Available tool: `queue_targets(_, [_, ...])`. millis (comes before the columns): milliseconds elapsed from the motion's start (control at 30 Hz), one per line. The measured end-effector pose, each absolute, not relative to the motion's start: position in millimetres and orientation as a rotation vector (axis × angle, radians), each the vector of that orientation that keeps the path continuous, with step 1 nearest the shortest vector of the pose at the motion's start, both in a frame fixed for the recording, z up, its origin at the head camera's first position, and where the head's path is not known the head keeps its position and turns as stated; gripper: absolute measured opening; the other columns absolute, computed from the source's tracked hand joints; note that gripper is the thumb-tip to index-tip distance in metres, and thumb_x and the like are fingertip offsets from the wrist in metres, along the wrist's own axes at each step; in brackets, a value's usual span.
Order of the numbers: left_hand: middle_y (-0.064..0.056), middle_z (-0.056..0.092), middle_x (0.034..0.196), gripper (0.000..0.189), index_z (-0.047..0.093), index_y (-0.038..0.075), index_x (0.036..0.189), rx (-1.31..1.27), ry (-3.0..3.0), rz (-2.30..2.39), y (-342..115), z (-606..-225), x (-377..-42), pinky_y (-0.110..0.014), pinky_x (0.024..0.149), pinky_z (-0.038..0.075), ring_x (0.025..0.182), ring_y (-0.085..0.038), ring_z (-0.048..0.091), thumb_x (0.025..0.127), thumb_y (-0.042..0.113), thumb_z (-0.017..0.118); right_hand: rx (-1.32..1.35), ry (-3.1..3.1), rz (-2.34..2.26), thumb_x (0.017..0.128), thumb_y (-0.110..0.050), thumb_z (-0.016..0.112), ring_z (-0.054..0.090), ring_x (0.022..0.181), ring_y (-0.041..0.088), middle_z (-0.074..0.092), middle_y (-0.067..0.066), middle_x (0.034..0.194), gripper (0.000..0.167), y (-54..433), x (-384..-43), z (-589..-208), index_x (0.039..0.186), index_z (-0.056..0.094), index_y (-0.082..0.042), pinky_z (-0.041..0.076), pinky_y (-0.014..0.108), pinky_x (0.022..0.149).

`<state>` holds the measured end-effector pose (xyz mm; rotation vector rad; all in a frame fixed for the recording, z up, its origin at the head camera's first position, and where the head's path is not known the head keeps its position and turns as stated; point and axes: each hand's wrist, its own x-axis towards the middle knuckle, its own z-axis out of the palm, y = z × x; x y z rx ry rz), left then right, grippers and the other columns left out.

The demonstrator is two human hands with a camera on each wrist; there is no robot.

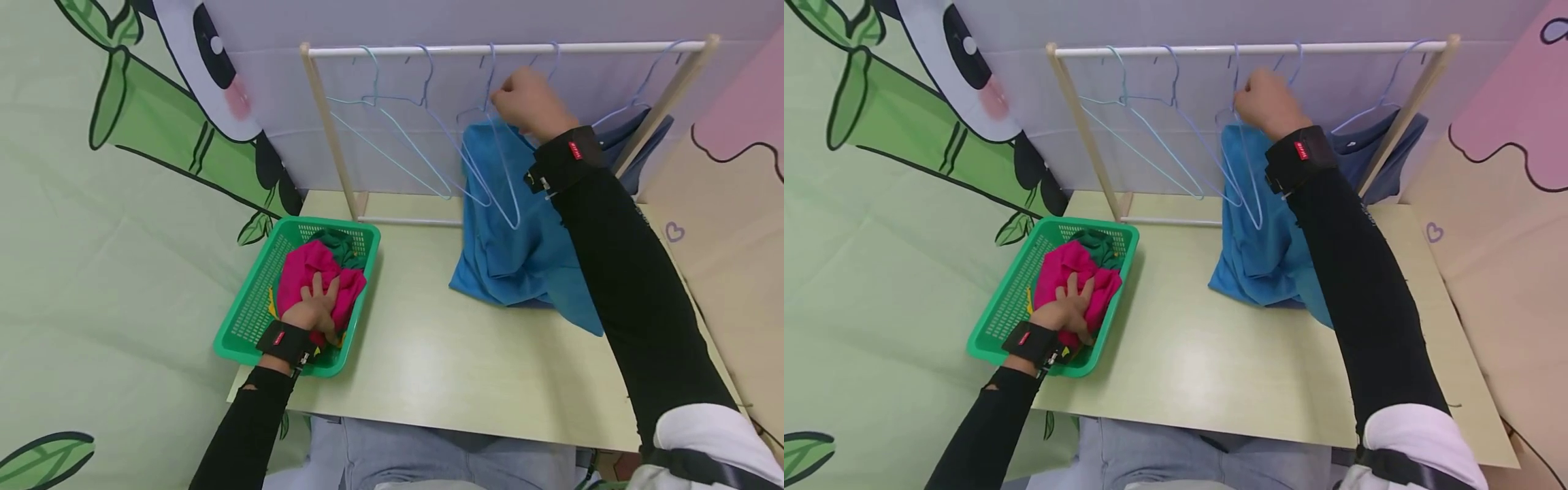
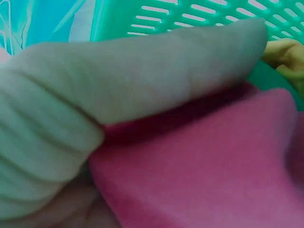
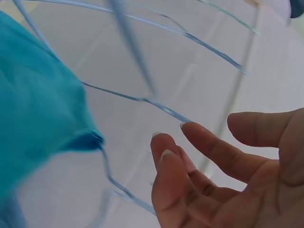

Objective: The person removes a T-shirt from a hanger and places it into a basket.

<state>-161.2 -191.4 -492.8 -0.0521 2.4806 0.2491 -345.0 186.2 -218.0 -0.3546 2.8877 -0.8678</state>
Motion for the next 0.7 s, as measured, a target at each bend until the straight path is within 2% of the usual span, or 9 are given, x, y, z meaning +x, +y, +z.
queue_targets(67, [-0.034, -0.011, 0.171, 0.14, 0.001, 0.004, 0.171, -0.05, 2.491, 0.271, -191.9, -491.8, -159.9, -0.074, 0.108, 0.042, 0.15, -0.062, 0.014, 0.074, 0.029, 0.099, -0.368, 2.917, -0.908, 0.116, -0.035, 0.036, 0.051, 0.083, 0.018, 0.052, 0.008, 0.103, 0.055, 190.7, -337.5, -207.2, 0.147, 0.059, 0.004, 0.047, 0.029, 0.072])
queue_targets(133, [-0.035, -0.011, 0.171, 0.139, 0.001, 0.002, 0.17, -0.042, 2.502, 0.309, -193.1, -489.4, -158.3, -0.075, 0.108, 0.042, 0.149, -0.062, 0.015, 0.075, 0.028, 0.098, -0.361, 2.961, -0.914, 0.115, -0.036, 0.038, 0.05, 0.084, 0.016, 0.051, 0.008, 0.112, 0.056, 196.7, -332.9, -197.0, 0.153, 0.054, 0.003, 0.046, 0.027, 0.072])
queue_targets(233, [-0.036, -0.011, 0.17, 0.137, -0.002, 0.002, 0.17, -0.013, 2.511, 0.371, -196.3, -485.3, -156.4, -0.075, 0.109, 0.041, 0.147, -0.063, 0.016, 0.076, 0.028, 0.095, -0.368, 3.039, -0.901, 0.114, -0.037, 0.043, 0.05, 0.078, 0.015, 0.052, 0.011, 0.108, 0.057, 209.5, -332.7, -188.1, 0.15, 0.057, 0.004, 0.046, 0.021, 0.064])
queue_targets(333, [-0.04, -0.008, 0.168, 0.132, -0.002, 0.005, 0.17, 0.044, 2.517, 0.459, -199.0, -477.6, -152.7, -0.076, 0.108, 0.039, 0.143, -0.065, 0.02, 0.077, 0.025, 0.089, -0.35, 3.03, -0.85, 0.112, -0.04, 0.047, 0.054, 0.084, 0.019, 0.056, 0.015, 0.112, 0.059, 226.6, -336.3, -189.8, 0.149, 0.058, 0.005, 0.048, 0.016, 0.061])
queue_targets(500, [-0.043, -0.006, 0.167, 0.123, -0.008, 0.014, 0.171, 0.12, 2.522, 0.653, -201.9, -464.9, -140.9, -0.077, 0.108, 0.037, 0.14, -0.073, 0.023, 0.085, 0.022, 0.079, -0.288, 2.852, -0.773, 0.112, -0.044, 0.049, 0.061, 0.105, 0.031, 0.061, 0.023, 0.13, 0.062, 254.5, -347.2, -206.2, 0.15, 0.055, 0.005, 0.057, 0.022, 0.07])
queue_targets(633, [-0.041, -0.013, 0.169, 0.12, -0.017, 0.016, 0.17, 0.136, 2.576, 0.798, -202.5, -453.8, -132.2, -0.072, 0.103, 0.046, 0.137, -0.071, 0.04, 0.094, 0.019, 0.076, -0.286, 2.695, -0.779, 0.112, -0.042, 0.052, 0.064, 0.102, 0.027, 0.066, 0.015, 0.118, 0.057, 271.8, -356.8, -212.9, 0.142, 0.058, 0.006, 0.058, 0.029, 0.077])
queue_targets(700, [-0.039, -0.014, 0.17, 0.117, -0.016, 0.015, 0.17, 0.15, 2.645, 0.841, -202.5, -446.9, -128.9, -0.07, 0.1, 0.051, 0.14, -0.068, 0.04, 0.096, 0.017, 0.075, -0.299, 2.643, -0.76, 0.112, -0.04, 0.053, 0.064, 0.101, 0.026, 0.067, 0.013, 0.116, 0.054, 278.4, -358.1, -212.0, 0.14, 0.06, 0.005, 0.057, 0.031, 0.079])
